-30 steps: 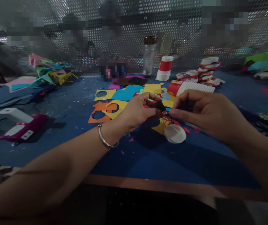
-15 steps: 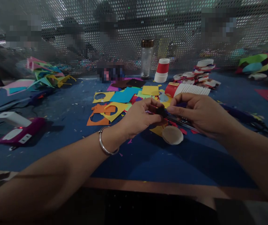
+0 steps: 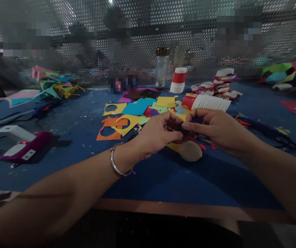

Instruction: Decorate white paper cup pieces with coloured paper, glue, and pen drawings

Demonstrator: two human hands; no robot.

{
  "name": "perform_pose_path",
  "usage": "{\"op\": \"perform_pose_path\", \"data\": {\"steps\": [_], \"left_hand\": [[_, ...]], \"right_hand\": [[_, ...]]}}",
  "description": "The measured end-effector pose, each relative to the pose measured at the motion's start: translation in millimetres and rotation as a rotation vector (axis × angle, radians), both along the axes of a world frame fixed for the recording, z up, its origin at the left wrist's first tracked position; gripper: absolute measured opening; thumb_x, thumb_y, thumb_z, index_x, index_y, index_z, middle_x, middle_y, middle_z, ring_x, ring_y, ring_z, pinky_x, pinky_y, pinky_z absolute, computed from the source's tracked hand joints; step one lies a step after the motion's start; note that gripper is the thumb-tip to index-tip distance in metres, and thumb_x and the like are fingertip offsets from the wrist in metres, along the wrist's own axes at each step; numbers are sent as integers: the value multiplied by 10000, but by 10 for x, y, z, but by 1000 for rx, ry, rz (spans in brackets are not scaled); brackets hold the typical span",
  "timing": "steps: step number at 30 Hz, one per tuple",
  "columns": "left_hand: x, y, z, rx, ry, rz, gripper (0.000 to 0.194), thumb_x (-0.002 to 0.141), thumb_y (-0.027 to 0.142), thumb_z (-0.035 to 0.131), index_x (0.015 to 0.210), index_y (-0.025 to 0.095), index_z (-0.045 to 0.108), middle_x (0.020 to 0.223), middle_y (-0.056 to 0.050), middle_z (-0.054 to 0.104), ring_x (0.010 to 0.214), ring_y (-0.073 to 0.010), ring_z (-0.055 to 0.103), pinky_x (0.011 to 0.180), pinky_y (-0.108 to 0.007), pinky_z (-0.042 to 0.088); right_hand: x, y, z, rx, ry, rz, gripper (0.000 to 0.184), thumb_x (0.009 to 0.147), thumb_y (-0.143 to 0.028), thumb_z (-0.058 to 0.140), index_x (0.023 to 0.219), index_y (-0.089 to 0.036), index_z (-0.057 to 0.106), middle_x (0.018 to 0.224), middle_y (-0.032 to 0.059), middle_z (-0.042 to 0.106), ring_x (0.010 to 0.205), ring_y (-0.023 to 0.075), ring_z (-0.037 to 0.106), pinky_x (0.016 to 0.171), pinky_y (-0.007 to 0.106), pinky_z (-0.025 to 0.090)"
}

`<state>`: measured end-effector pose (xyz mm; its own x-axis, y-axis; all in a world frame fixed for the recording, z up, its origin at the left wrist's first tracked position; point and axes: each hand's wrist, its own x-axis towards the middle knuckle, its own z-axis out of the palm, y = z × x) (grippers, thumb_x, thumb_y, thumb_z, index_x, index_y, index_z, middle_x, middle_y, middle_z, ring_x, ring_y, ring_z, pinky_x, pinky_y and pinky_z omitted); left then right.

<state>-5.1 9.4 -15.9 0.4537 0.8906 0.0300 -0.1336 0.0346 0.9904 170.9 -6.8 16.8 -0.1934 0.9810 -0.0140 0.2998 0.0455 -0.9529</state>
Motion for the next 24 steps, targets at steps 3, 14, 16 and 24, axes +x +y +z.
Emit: {"op": "perform_pose_path", "data": {"steps": [3,14,16,24], "left_hand": [[-7,-6,2,11,-10,-1,280,714,-31,720,917,140,630,829,14,673,707,-87,672,729,-252,599],[-12,-69,64,-37,-69,-31,219,754,26,732,867,148,589,842,15,631,700,-90,679,700,-254,606],[-10,-67,70,-37,-78,-44,214,766,20,725,869,146,585,830,21,632,670,-82,683,678,-237,599],[-15,-58,75,-47,-72,-25,239,759,-30,705,865,143,579,801,39,653,654,-76,697,640,-204,578]], "right_hand": [[3,-2,9,5,-3,-7,467,612,-550,936,720,-224,620,609,-39,582,576,116,533,479,265,377],[-2,-20,31,2,35,28,452,626,-506,935,751,-230,598,601,-57,567,569,117,547,466,260,389],[-6,-25,34,15,39,25,447,622,-487,941,749,-226,602,610,-58,574,581,116,554,474,257,398],[52,-8,-45,13,99,42,409,648,-447,935,808,-206,646,681,-50,657,560,84,520,516,246,409]]}}
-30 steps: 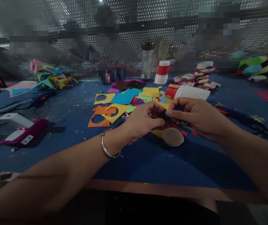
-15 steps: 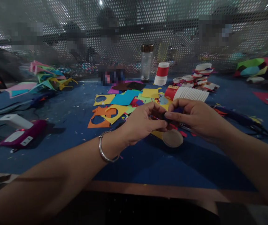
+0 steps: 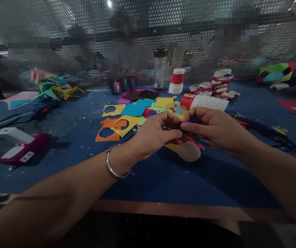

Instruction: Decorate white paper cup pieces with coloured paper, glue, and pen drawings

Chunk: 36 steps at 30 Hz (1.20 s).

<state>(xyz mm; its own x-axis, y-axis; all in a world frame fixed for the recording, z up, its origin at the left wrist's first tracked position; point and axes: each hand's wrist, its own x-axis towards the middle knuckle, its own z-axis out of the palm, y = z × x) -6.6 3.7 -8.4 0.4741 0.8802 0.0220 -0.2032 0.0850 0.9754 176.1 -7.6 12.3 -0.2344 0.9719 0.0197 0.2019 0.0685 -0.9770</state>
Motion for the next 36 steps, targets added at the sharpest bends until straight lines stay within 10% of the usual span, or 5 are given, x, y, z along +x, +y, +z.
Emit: {"op": "perform_pose_path", "data": {"steps": [22,36], "left_hand": [[-31,19,25,-7,8,-1,208,762,68,702,905,164,584,789,48,646,617,-74,668,627,-224,545],[-9,30,42,1,74,53,175,794,37,688,891,151,596,776,42,659,603,-78,680,591,-206,554]], "right_hand": [[13,-13,29,36,-74,-5,358,676,-437,914,794,-204,670,626,-61,615,532,79,447,486,256,301],[27,4,5,45,-60,3,401,630,-475,938,783,-195,694,709,-18,670,665,129,577,622,280,447]]}}
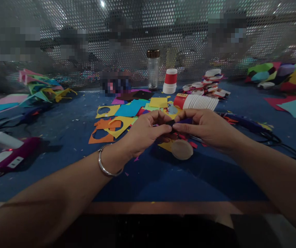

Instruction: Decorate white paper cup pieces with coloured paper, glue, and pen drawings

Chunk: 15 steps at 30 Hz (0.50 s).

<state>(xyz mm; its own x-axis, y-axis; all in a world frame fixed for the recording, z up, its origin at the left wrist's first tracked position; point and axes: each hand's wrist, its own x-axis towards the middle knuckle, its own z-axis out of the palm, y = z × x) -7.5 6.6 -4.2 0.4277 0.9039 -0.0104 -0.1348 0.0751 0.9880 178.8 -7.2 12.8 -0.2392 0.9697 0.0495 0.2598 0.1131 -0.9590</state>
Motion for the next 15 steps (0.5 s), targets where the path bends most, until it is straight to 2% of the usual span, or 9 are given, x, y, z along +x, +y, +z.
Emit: {"op": "perform_pose_path", "data": {"steps": [7,15], "left_hand": [[-5,14,0,21,10,20,163,820,26,670,883,157,597,767,39,644,651,-96,689,608,-226,566],[-4,12,-13,36,12,23,167,797,26,681,871,150,598,763,45,646,599,-81,665,581,-215,552]], "right_hand": [[11,6,-29,9,-15,-8,412,613,-493,937,769,-200,693,702,-19,665,669,135,574,609,277,438],[-11,12,-25,-32,-3,-7,387,615,-479,934,771,-210,703,723,-3,694,698,154,609,635,288,476]]}}
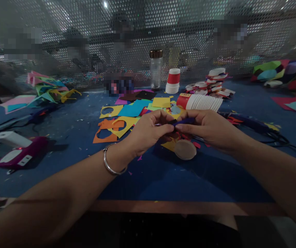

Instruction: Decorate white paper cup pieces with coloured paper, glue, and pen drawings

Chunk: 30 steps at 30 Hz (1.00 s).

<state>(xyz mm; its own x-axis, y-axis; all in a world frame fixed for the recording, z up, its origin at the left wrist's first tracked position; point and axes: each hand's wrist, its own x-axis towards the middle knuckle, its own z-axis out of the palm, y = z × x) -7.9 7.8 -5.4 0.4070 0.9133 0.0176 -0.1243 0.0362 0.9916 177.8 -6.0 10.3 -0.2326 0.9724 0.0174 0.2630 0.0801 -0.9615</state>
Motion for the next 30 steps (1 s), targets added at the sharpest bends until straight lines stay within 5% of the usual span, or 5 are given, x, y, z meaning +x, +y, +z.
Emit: {"op": "perform_pose_path", "data": {"steps": [9,16,30], "left_hand": [[-2,-4,38,-104,-31,-49,120,912,170,620,805,184,569,678,23,676,577,-100,674,612,-221,532],[-24,8,2,-24,-3,-19,137,837,72,701,878,159,603,759,34,666,619,-99,690,596,-224,552],[-57,66,6,-88,-73,-16,200,785,142,775,858,167,591,765,35,644,692,-104,660,623,-228,515]], "right_hand": [[19,0,-12,-14,-26,15,367,650,-481,905,792,-222,687,722,-5,690,663,155,591,608,295,464],[23,-4,-15,1,-23,14,359,653,-453,916,773,-205,685,726,0,676,683,144,589,622,279,465],[23,-18,10,7,51,50,328,680,-438,910,849,-226,725,883,29,762,887,206,699,803,345,564]]}}
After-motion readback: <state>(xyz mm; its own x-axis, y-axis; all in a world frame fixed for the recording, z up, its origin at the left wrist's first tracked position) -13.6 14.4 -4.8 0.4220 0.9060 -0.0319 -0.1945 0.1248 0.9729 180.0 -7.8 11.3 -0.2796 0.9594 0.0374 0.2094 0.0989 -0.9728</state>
